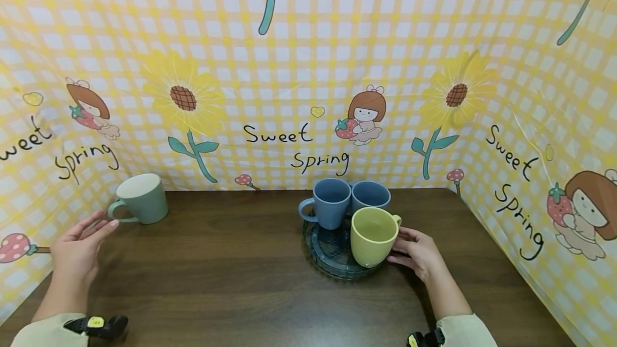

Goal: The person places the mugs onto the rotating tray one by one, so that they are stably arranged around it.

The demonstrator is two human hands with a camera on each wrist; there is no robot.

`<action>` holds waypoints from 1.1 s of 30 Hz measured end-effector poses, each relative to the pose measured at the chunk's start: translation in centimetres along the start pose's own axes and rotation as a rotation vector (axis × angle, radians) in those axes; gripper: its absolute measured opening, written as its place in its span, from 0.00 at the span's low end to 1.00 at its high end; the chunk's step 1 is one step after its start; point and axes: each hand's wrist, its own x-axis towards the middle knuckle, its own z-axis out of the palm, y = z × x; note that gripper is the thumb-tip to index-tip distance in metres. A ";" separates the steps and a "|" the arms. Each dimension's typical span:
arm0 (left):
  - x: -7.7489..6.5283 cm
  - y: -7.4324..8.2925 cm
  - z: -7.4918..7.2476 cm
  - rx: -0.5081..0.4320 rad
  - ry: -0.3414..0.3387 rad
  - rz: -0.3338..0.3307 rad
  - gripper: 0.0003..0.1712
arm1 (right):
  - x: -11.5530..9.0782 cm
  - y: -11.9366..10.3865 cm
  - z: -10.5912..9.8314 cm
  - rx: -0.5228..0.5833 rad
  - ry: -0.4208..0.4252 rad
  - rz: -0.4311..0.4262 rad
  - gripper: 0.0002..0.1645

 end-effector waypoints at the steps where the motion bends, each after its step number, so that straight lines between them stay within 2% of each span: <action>1: 0.2 0.0 0.0 0.008 0.002 -0.002 0.27 | 0.0 0.0 0.0 0.000 -0.002 -0.001 0.24; 5: 1.0 -0.3 -0.2 0.037 -0.008 -0.022 0.28 | 0.0 0.0 -0.1 0.007 -0.005 -0.004 0.23; 12: 2.5 -1.0 -0.8 0.003 -0.070 -0.083 0.35 | -0.1 0.0 -0.1 0.012 -0.016 0.000 0.21; 19: 3.4 -1.4 -1.3 0.007 -0.068 -0.112 0.36 | 0.0 0.0 -0.1 0.029 -0.022 0.000 0.19; 24: 3.9 -1.6 -1.2 -0.032 -0.067 -0.149 0.28 | 0.0 0.0 -0.2 0.042 -0.026 0.000 0.16; 27: 4.2 -1.6 -1.0 -0.065 -0.061 -0.150 0.22 | 0.1 0.0 -0.3 0.042 -0.026 0.000 0.16; 33: 4.6 -1.7 -0.5 -0.172 -0.025 -0.150 0.17 | 0.1 0.0 -0.3 0.043 -0.031 -0.002 0.17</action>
